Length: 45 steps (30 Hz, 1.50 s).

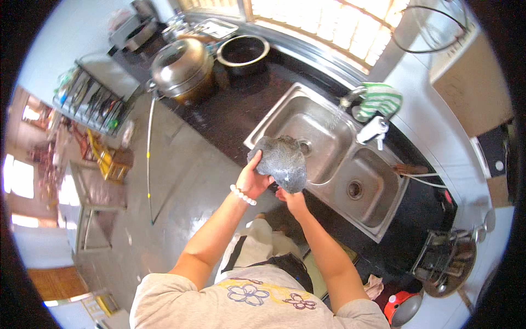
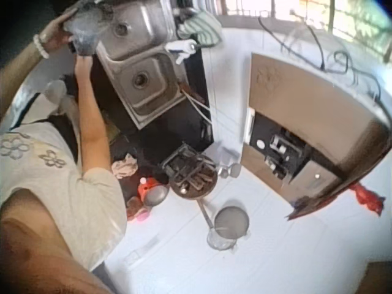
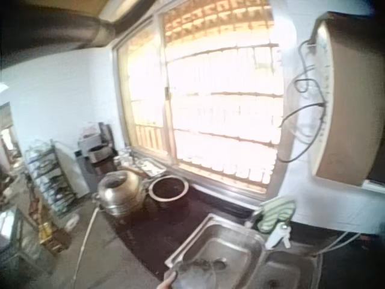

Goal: The person uses a long-handled triangular mop to wipe the white tiled walls in a kitchen. After cleaning the wall, the person detaches the mop head, washes it thoroughly under a running tap in the sink, and wrings it out.

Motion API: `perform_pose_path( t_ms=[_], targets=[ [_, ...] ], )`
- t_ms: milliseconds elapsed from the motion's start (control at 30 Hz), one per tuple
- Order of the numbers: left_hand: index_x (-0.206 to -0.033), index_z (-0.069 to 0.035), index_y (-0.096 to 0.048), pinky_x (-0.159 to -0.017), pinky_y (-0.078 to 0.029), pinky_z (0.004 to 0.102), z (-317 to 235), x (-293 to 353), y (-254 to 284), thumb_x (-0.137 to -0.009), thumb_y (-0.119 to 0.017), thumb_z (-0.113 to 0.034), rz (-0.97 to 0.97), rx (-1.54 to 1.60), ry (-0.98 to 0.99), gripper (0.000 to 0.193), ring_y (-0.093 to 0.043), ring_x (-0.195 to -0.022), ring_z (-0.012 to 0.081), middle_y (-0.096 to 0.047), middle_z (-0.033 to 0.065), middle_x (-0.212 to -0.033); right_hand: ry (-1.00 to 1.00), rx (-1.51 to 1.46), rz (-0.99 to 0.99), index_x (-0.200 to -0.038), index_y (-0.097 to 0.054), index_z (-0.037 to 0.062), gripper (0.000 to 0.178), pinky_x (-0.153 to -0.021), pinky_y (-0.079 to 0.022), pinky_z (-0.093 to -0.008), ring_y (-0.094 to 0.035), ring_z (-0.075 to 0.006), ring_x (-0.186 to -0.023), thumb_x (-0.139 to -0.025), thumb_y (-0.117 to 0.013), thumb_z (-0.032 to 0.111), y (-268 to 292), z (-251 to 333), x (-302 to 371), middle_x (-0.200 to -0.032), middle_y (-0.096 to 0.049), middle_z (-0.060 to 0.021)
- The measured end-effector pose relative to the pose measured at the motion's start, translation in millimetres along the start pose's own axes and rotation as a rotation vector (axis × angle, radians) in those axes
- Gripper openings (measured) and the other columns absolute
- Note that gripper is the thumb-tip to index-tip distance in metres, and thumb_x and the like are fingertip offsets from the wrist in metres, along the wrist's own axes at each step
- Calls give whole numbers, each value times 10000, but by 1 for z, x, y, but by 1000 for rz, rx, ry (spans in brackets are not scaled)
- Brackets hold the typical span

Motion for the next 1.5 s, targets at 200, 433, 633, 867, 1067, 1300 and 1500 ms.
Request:
perform_pose_path(
  t_ms=[200,433,633,867,1067,1300,1500],
  targets=[
    [-1218,-46,-484,-938,-421,414,-54,100,21,-900,-502,-303,84,235,-121,409,-531,-1118,256,-555,108,-1218,444,2028,672,-980,-661,124,186,-813,-429,-425,-617,-241,-897,-860,-528,175,-95,-65,48,-944,-649,-64],
    [-1161,14,-516,-943,-420,444,-95,185,110,-883,-509,-161,1,318,-142,328,-568,-1064,275,-591,137,-1153,-453,2962,1186,-1266,-519,162,379,-1044,-190,-438,-361,-227,-1282,-914,-433,275,-17,-153,26,-1352,-444,-49],
    [-1202,21,-493,-980,-377,450,-122,254,168,-863,-483,-166,45,409,-160,387,-524,-1129,299,-563,159,-1201,-703,3173,1183,-1321,-409,155,435,-1062,-139,-447,-275,-229,-1316,-923,-394,329,-9,-142,12,-1400,-343,-36],
    [-1193,37,-500,-997,-364,427,-142,305,196,-858,-476,-150,64,401,-200,384,-530,-1123,284,-566,154,-1202,-781,3285,1147,-1385,-282,146,520,-1084,-80,-458,-175,-230,-1356,-932,-347,393,-15,-135,6,-1456,-226,-20],
    [-1206,39,-486,-988,-379,435,-140,322,222,-883,-480,-152,7,387,-226,375,-528,-1127,278,-558,153,-1207,-833,3329,1120,-1439,-172,138,602,-1102,-30,-468,-90,-232,-1390,-941,-307,447,-13,-132,3,-1504,-125,-7],
    [-1234,26,-459,-1010,-353,458,-130,316,234,-896,-476,-212,-15,607,-200,414,-498,-1160,298,-528,163,-1246,-864,3357,1101,-1301,-343,144,433,-991,-125,-471,-244,-234,-1235,-915,-372,339,5,-128,7,-1342,-297,-4],
    [-1220,22,-467,-1006,-354,443,-112,311,256,-901,-466,-216,-127,642,-185,398,-498,-1156,290,-531,156,-1243,-657,3386,1193,-1112,-592,154,266,-850,-259,-472,-464,-235,-1034,-881,-465,188,9,-163,14,-1128,-544,-6]
  ],
)
Point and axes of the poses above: each hand's wrist, its own x-axis away from the middle knuckle, its own y-axis out of the back of the hand, z = x × y, the point moved 9 cm from there along -x, towards the middle knuckle
